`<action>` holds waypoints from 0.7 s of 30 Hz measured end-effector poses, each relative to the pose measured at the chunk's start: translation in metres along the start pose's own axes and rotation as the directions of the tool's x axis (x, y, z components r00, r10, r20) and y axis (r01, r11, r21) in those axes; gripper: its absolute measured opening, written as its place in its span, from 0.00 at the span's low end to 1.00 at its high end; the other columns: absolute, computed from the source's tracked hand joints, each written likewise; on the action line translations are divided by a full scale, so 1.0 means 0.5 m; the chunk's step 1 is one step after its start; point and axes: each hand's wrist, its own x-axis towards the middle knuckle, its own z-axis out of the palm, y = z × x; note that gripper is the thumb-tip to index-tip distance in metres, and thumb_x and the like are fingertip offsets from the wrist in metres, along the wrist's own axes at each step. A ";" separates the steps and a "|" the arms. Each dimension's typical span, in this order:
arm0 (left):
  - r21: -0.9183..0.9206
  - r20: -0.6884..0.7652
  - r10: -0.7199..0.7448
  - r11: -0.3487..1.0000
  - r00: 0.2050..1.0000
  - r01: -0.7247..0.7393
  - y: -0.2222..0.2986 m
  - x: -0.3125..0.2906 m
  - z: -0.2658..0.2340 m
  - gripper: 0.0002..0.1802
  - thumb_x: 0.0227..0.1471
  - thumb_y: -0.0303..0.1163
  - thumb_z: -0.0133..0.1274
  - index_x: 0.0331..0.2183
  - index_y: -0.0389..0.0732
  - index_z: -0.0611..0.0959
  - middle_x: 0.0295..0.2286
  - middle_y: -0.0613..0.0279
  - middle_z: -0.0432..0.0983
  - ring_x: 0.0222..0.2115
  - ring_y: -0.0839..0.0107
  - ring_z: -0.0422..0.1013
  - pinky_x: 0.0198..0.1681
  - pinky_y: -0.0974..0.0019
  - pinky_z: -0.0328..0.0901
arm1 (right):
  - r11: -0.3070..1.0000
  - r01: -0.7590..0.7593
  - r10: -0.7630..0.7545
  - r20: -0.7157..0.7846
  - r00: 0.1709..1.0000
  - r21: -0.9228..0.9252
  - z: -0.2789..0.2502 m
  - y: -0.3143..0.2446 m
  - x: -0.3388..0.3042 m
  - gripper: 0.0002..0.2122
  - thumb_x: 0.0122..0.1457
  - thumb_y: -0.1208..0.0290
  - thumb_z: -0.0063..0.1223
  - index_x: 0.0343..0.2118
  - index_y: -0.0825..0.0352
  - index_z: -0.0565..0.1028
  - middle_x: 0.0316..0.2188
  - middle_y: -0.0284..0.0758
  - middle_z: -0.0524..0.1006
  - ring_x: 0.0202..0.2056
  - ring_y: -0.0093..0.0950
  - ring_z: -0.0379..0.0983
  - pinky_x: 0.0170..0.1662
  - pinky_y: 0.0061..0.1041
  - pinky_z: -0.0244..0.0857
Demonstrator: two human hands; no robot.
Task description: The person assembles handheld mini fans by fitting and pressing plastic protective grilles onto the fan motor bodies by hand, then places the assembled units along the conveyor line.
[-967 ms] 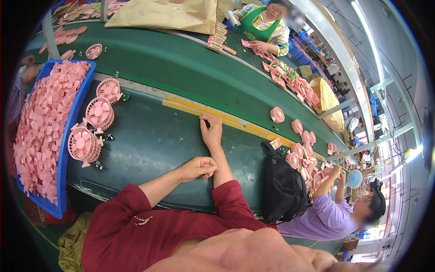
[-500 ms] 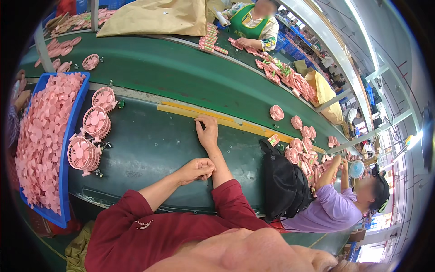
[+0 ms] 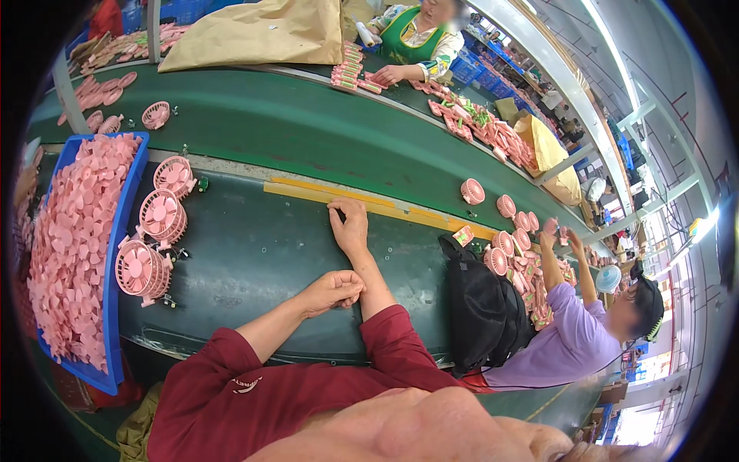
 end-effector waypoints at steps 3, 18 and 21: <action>0.006 0.008 0.008 1.000 1.000 -0.009 -0.002 0.002 -0.002 0.09 0.60 0.35 0.51 0.36 0.39 0.76 0.22 0.72 0.69 0.22 0.82 0.63 0.27 0.78 0.59 | 1.000 -0.005 0.005 0.000 1.000 0.003 -0.001 0.000 0.000 0.05 0.48 0.78 0.59 0.29 0.65 0.79 0.36 0.35 0.79 0.43 0.37 0.71 0.48 0.34 0.64; 0.006 -0.005 0.011 1.000 1.000 -0.011 -0.005 0.004 -0.004 0.07 0.61 0.33 0.50 0.36 0.40 0.76 0.22 0.70 0.69 0.22 0.82 0.63 0.27 0.77 0.59 | 1.000 0.012 -0.012 0.005 1.000 0.013 -0.002 -0.001 0.003 0.05 0.48 0.78 0.58 0.29 0.65 0.79 0.34 0.36 0.79 0.41 0.37 0.72 0.48 0.34 0.63; -0.001 -0.002 0.007 1.000 1.000 -0.007 -0.006 0.005 -0.005 0.07 0.61 0.33 0.50 0.36 0.39 0.76 0.23 0.70 0.69 0.22 0.82 0.64 0.27 0.77 0.59 | 1.000 0.010 -0.010 -0.004 1.000 0.015 -0.001 -0.001 0.002 0.05 0.48 0.78 0.58 0.29 0.65 0.79 0.34 0.36 0.79 0.41 0.37 0.72 0.48 0.34 0.63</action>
